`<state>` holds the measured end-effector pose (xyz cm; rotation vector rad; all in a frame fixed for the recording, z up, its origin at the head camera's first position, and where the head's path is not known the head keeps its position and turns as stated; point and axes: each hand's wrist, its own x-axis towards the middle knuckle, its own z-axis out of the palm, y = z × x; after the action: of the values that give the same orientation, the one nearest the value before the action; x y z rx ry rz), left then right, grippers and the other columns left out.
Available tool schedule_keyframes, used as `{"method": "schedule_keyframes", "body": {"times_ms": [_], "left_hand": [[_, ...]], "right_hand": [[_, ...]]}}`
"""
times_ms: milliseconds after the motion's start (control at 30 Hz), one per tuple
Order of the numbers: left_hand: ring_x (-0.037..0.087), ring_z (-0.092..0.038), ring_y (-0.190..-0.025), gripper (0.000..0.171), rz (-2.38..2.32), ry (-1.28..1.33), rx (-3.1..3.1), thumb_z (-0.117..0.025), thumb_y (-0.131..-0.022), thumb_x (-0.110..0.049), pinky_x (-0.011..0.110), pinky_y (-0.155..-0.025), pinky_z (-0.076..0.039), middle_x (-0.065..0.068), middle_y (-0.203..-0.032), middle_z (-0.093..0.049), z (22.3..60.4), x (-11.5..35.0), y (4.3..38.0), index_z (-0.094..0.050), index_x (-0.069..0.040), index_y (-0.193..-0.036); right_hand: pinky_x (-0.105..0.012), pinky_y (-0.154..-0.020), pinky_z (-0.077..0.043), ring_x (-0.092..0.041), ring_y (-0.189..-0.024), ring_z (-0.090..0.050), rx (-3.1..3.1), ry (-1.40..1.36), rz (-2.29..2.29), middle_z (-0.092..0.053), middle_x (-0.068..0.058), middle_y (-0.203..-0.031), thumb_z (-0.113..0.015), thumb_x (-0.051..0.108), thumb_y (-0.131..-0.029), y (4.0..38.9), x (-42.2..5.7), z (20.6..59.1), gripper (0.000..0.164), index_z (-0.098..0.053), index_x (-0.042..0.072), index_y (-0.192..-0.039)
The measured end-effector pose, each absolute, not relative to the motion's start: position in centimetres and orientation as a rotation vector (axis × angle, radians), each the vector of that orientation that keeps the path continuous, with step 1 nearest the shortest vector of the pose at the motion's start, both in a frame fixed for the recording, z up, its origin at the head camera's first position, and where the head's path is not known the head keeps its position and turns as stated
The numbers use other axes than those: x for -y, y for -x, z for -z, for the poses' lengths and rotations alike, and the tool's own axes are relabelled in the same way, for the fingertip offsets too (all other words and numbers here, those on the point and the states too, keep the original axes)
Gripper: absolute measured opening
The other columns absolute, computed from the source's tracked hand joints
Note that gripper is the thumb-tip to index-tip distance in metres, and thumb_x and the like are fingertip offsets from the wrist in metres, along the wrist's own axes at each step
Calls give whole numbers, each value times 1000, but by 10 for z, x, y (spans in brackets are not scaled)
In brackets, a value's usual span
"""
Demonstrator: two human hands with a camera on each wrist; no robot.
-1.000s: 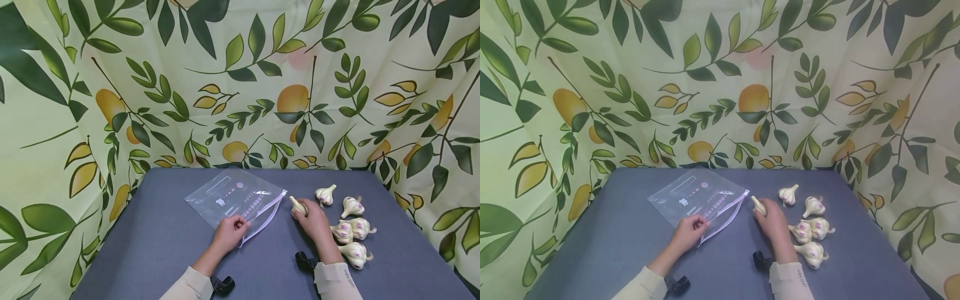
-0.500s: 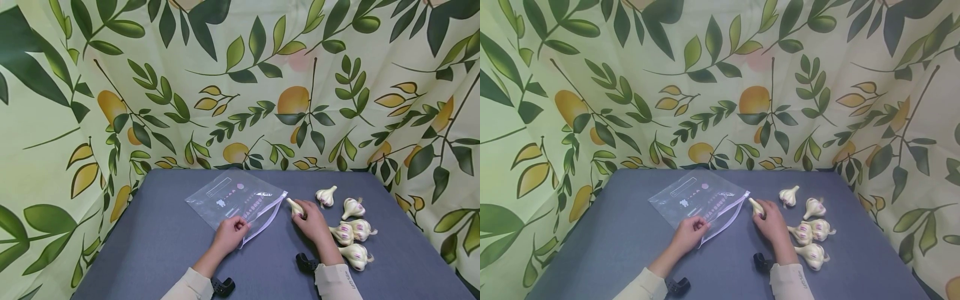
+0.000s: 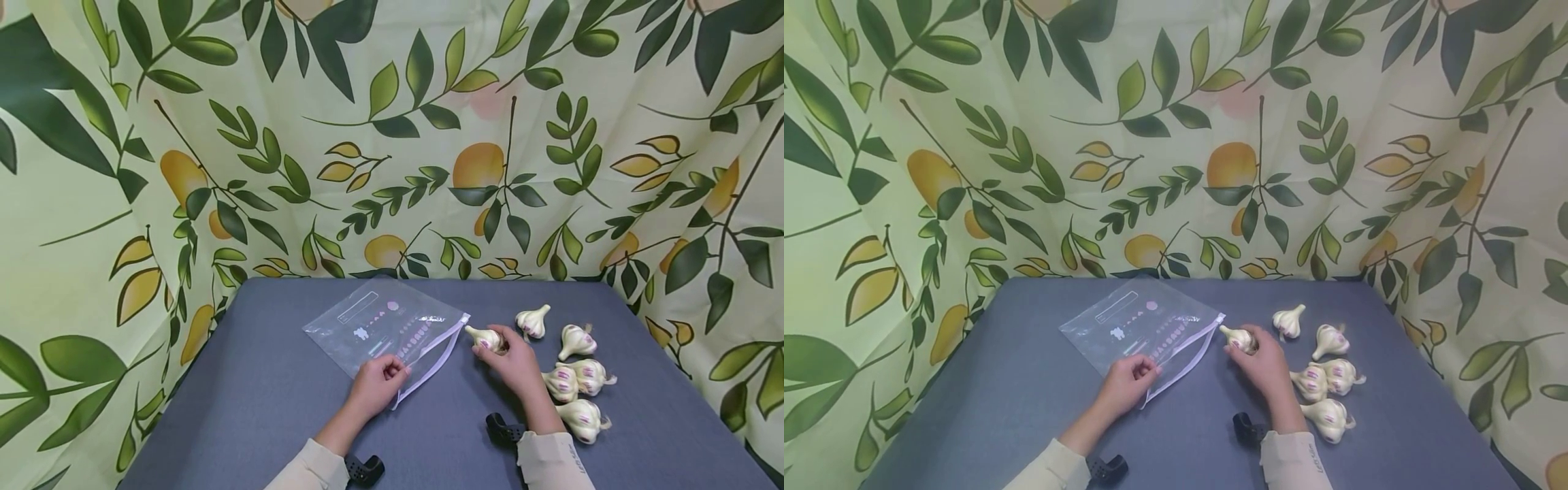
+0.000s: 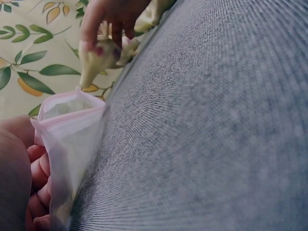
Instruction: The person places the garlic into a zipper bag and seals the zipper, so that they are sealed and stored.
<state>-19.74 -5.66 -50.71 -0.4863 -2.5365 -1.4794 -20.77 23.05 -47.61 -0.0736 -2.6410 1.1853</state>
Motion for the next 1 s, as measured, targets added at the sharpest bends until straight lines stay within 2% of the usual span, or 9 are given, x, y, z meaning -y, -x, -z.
{"method": "schedule_keyframes", "body": {"times_ms": [167,267,433,567,700,800,1000], "left_hand": [[-3,-46,-56,14,1488,525,2504,-74,-86,-22,18,-54,-42,-12,-62,-54,509,56,198,-66,-17,-75],[-3,-47,-56,12,1476,541,2483,-74,-85,-20,18,-54,-43,-12,-62,-55,509,56,198,-67,-17,-76],[-3,-46,-56,12,1457,562,2464,-75,-85,-19,17,-54,-42,-11,-62,-55,508,55,198,-67,-17,-77],[-4,-45,-56,12,1453,581,2443,-75,-85,-19,17,-53,-42,-11,-62,-54,508,55,197,-67,-16,-77],[-4,-45,-55,12,1452,609,2417,-75,-85,-18,17,-52,-42,-11,-61,-55,509,54,197,-67,-16,-77],[-5,-45,-56,11,1446,645,2411,-75,-85,-17,17,-52,-43,-10,-62,-56,509,53,197,-67,-16,-77],[-5,-46,-57,10,1440,741,2449,-76,-84,-15,16,-53,-44,-8,-65,-59,508,52,196,-68,-15,-78]], "right_hand": [[-37,-83,-42,-25,-99,-55,2559,-36,-1220,-62,-15,-119,-81,30,-78,208,-230,477,57,-62,9,-127],[-34,-84,-42,-21,-100,-54,2538,-113,-1263,-62,-12,-121,-81,29,-79,207,-229,477,54,-63,11,-126],[-26,-79,-45,-14,-94,-54,2566,-230,-1334,-64,-8,-115,-80,28,-80,206,-224,477,50,-63,12,-125],[-25,-74,-47,-14,-89,-56,2612,-275,-1444,-65,-9,-108,-82,28,-78,205,-213,476,57,-60,10,-127],[-25,-75,-47,-15,-90,-58,2648,-264,-1504,-66,-6,-106,-87,28,-73,205,-198,478,64,-59,9,-127],[-27,-78,-48,-15,-90,-59,2686,-251,-1464,-67,-5,-106,-89,29,-69,206,-188,481,66,-61,11,-126],[-36,-84,-48,-18,-95,-60,2753,-254,-1263,-68,-8,-112,-88,33,-70,206,-175,485,66,-63,9,-125]]}}
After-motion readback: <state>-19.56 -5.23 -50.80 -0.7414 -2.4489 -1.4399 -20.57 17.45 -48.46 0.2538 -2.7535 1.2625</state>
